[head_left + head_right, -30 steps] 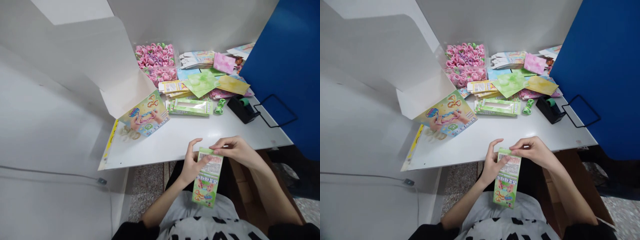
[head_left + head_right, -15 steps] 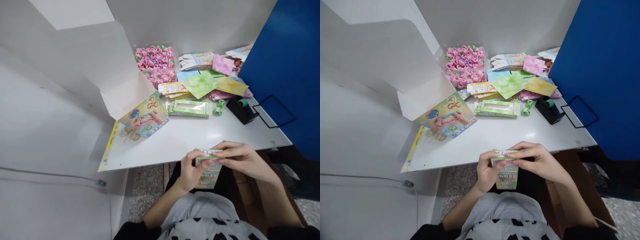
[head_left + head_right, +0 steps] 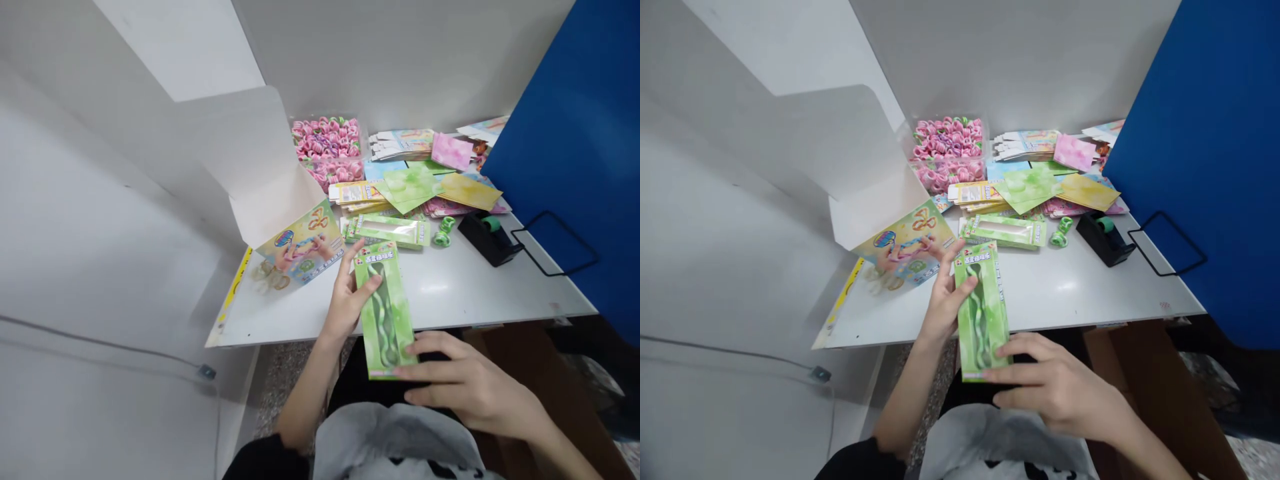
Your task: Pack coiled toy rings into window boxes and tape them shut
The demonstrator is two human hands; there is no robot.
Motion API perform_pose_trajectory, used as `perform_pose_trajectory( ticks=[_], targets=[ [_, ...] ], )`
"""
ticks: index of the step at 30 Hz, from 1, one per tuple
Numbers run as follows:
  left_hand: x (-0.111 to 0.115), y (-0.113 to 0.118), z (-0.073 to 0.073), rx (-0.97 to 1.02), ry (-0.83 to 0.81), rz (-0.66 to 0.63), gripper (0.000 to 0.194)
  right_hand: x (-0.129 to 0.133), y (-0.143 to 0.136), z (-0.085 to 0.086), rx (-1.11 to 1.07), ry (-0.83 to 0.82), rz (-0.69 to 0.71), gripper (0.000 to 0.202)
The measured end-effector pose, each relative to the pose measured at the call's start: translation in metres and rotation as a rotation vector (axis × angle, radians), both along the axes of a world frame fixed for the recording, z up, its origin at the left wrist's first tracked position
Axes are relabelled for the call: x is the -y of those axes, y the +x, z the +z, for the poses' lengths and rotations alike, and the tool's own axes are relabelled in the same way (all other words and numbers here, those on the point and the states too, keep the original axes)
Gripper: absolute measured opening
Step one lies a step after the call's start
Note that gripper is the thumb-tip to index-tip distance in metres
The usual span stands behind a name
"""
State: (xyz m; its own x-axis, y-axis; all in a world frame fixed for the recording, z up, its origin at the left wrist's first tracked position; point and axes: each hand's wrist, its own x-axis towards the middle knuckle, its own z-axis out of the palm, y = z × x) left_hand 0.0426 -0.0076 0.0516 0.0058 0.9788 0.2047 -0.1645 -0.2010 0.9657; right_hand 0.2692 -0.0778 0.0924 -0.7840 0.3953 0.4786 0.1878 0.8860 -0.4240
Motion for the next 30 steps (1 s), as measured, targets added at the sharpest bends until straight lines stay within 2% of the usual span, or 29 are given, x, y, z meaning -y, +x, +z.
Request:
perform_pose_trajectory(
  ticks=[2, 5, 7, 9, 11, 16, 22, 25, 27, 30],
  targets=[
    [-0.005, 0.001, -0.003, -0.088, 0.133, 0.054, 0.062, -0.005, 0.004, -0.006, 0.004, -0.043, -0.066, 0.033],
    [-0.009, 0.006, -0.007, -0.251, 0.381, 0.136, 0.046, -0.016, 0.011, -0.008, -0.097, -0.059, -0.330, 0.045],
    [-0.009, 0.013, -0.007, -0.356, 0.564, 0.138, 0.042, -0.026, 0.012, -0.007, -0.171, -0.015, -0.472, 0.053],
    [-0.009, 0.020, -0.005, -0.432, 0.713, 0.111, 0.040, -0.039, 0.011, -0.004, -0.223, 0.031, -0.541, 0.057],
    [-0.010, 0.026, -0.003, -0.474, 0.783, 0.088, 0.040, -0.051, 0.008, -0.001, -0.250, 0.057, -0.559, 0.056],
    [-0.012, 0.028, -0.008, -0.535, 0.757, 0.067, 0.040, -0.068, 0.003, -0.005, -0.277, -0.011, -0.533, 0.047],
    [-0.013, 0.024, -0.021, -0.508, 0.687, 0.093, 0.037, -0.066, -0.004, -0.017, -0.303, -0.142, -0.513, 0.045],
    [-0.014, 0.025, -0.028, -0.466, 0.615, 0.142, 0.035, -0.070, 0.004, -0.023, -0.296, -0.245, -0.512, 0.045],
    [-0.017, 0.024, -0.033, -0.374, 0.468, 0.242, 0.039, -0.079, 0.022, -0.030, -0.323, -0.276, -0.634, 0.043],
    [-0.023, 0.022, -0.044, -0.201, 0.181, 0.394, 0.050, -0.104, 0.069, -0.045, -0.390, -0.266, -1.059, 0.036]
  ],
)
